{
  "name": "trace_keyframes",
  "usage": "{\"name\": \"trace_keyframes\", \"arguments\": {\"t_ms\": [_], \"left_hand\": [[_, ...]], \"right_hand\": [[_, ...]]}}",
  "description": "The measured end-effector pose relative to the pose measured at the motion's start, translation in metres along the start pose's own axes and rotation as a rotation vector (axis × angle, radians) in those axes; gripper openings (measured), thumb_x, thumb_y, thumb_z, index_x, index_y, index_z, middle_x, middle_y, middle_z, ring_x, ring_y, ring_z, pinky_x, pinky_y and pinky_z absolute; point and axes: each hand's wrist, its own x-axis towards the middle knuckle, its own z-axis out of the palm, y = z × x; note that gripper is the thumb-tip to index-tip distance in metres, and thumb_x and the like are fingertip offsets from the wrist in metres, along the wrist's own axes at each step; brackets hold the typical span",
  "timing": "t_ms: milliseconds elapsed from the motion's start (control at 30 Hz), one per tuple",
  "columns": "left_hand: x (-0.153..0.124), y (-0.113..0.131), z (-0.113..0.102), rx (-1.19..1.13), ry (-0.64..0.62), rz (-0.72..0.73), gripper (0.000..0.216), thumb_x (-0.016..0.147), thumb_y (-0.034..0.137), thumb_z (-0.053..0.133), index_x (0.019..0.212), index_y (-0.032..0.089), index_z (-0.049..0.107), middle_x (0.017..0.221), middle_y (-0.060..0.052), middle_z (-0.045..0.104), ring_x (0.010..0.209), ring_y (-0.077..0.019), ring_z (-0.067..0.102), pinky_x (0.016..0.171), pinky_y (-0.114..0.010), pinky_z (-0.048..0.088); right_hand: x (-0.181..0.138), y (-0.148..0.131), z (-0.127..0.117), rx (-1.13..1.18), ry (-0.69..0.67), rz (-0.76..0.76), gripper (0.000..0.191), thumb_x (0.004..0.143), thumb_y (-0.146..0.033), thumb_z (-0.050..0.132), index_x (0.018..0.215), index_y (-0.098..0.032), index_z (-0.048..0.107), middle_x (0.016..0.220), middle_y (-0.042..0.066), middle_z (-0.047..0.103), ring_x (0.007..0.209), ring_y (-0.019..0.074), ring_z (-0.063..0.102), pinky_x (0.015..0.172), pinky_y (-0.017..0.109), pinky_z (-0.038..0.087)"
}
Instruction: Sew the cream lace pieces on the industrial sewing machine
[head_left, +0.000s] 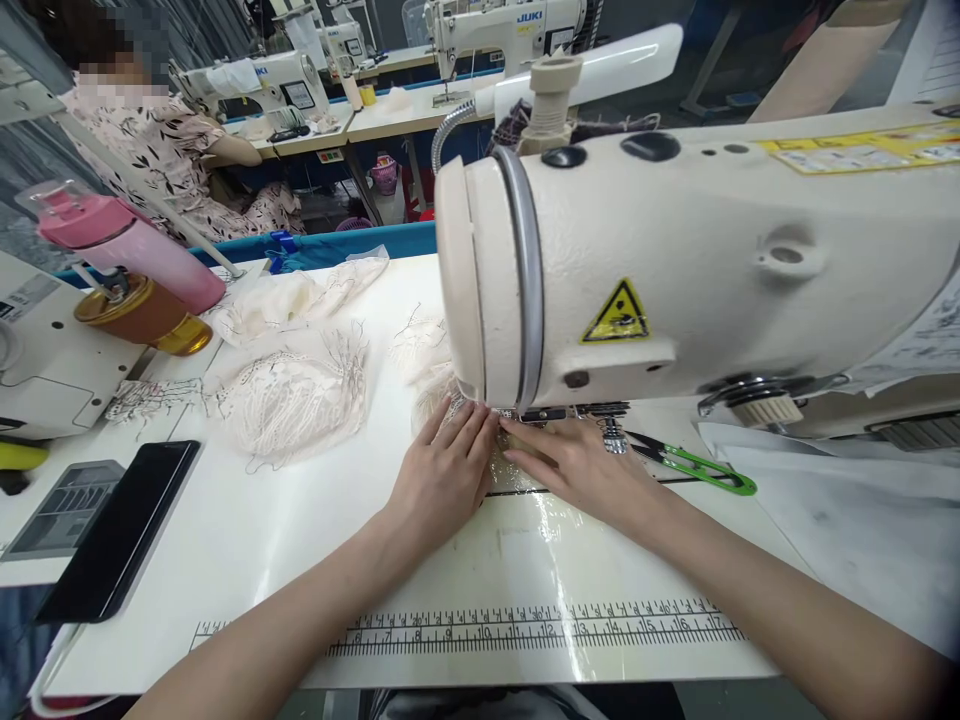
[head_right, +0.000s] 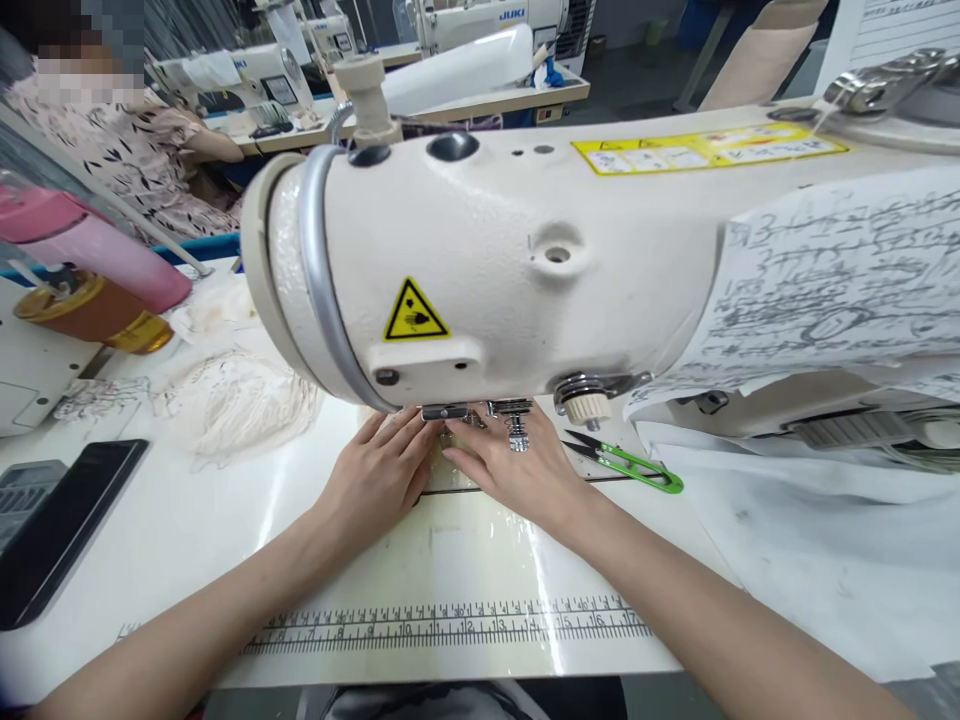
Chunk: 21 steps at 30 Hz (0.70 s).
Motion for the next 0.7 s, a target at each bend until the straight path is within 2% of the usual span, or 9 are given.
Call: {"name": "trace_keyframes", "arguments": {"t_ms": [167, 333, 500, 700], "left_hand": [[0.001, 0.001, 0.0, 0.019, -0.024, -0.02, 0.038, 0.095, 0.021, 0.038, 0.121, 0.006, 0.06, 0.127, -0.012, 0.062, 0.12, -0.027, 0.058, 0.104, -0.043, 0.047], [0.001, 0.001, 0.0, 0.01, -0.057, -0.038, 0.039, 0.095, 0.022, 0.038, 0.124, 0.006, 0.058, 0.13, -0.012, 0.061, 0.121, -0.0273, 0.057, 0.103, -0.042, 0.047], [0.001, 0.001, -0.001, -0.008, -0.098, -0.066, 0.041, 0.095, 0.024, 0.04, 0.128, 0.007, 0.056, 0.132, -0.011, 0.059, 0.124, -0.0273, 0.055, 0.105, -0.044, 0.045], [0.0, 0.001, 0.002, -0.034, -0.122, -0.118, 0.044, 0.096, 0.027, 0.037, 0.132, 0.007, 0.053, 0.135, -0.012, 0.057, 0.13, -0.0275, 0.049, 0.109, -0.045, 0.04]], "right_hand": [[-0.004, -0.003, 0.005, -0.106, 0.024, -0.035, 0.04, 0.098, -0.045, 0.042, 0.125, -0.024, 0.062, 0.095, 0.009, 0.07, 0.088, 0.0235, 0.064, 0.081, 0.039, 0.049], [-0.004, -0.003, 0.007, -0.118, 0.04, -0.031, 0.037, 0.098, -0.043, 0.044, 0.121, -0.022, 0.064, 0.093, 0.009, 0.071, 0.086, 0.0233, 0.064, 0.082, 0.039, 0.048], [0.0, 0.005, 0.005, 0.072, 0.059, 0.046, 0.026, 0.096, -0.037, 0.048, 0.104, -0.026, 0.07, 0.091, 0.005, 0.072, 0.088, 0.0227, 0.064, 0.088, 0.04, 0.048], [0.0, 0.014, 0.011, 0.325, 0.031, 0.234, 0.032, 0.096, -0.03, 0.039, 0.099, -0.026, 0.07, 0.091, 0.005, 0.072, 0.083, 0.0222, 0.067, 0.077, 0.038, 0.054]]}}
